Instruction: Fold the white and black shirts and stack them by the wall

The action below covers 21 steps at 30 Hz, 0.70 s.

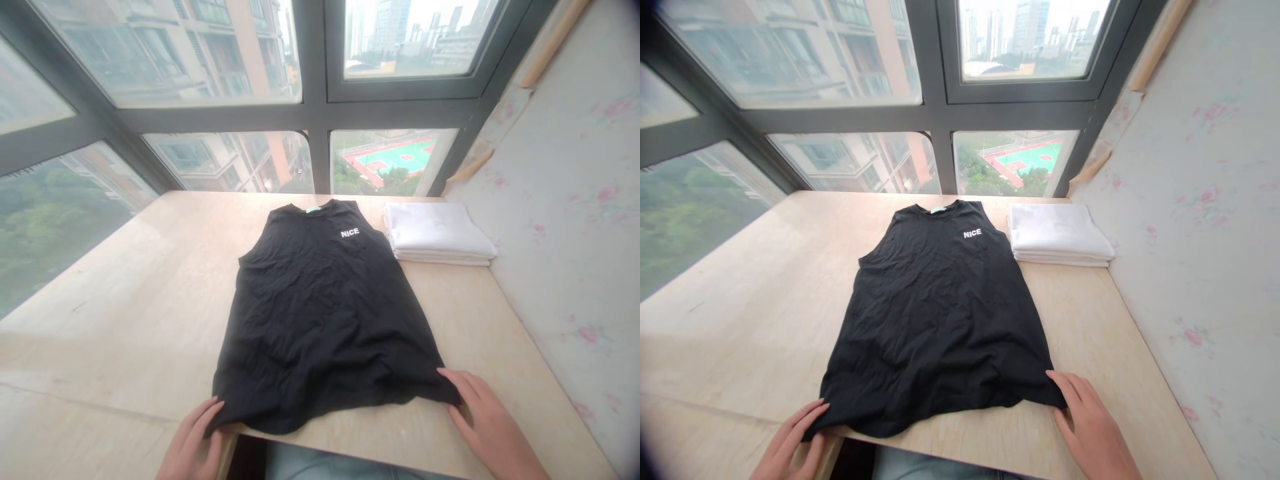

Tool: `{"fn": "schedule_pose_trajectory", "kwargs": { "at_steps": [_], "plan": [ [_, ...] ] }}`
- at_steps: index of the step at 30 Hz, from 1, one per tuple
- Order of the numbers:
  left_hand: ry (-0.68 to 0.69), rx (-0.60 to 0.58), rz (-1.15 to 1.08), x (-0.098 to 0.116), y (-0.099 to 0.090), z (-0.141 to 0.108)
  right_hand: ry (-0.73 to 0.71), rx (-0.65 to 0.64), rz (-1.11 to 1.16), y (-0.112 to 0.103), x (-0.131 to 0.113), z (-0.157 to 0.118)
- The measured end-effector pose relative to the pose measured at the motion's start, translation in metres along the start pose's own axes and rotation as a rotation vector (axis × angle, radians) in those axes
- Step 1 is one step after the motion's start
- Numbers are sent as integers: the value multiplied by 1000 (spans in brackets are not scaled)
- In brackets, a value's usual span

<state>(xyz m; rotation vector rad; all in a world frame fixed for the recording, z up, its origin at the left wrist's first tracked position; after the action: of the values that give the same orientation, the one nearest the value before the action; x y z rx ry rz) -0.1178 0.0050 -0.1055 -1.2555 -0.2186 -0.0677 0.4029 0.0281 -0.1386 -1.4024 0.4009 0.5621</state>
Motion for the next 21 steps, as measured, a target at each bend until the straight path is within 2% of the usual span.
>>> {"fn": "schedule_pose_trajectory", "kwargs": {
  "at_steps": [3, 5, 9, 12, 15, 17, 21],
  "plan": [
    [-55, 6, -46, 3, -4, 10, 34, -12, 77, -4, 4, 8],
    [-120, 12, -92, 2, -10, 17, 107, -24, 169, -13, 7, 15],
    [-384, -32, -168, -9, -29, 36, 294, -15, 316, -39, 8, 35],
    [-522, -65, -269, -14, -43, 53, 367, 70, 414, -58, -4, 57],
    [-504, -22, -415, -10, -52, 71, 380, 193, 507, -67, -25, 80],
    [-488, -27, -439, -4, -55, 80, 376, 230, 569, -69, -38, 93],
    [-416, -141, -345, 6, -54, 84, 402, 129, 704, -66, -49, 102]
  ]
}}
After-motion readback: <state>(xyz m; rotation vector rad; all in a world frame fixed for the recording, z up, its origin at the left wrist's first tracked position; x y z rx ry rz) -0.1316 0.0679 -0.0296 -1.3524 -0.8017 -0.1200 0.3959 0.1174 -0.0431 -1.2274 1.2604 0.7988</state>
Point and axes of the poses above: each hand's wrist, its own z-axis towards the middle knuckle, its own y-axis out of the palm, x = y × z, the point moved 2 cm from there along z, towards the middle knuckle, and after that the axes turned 7 degrees about z, right-handed, at the moved point
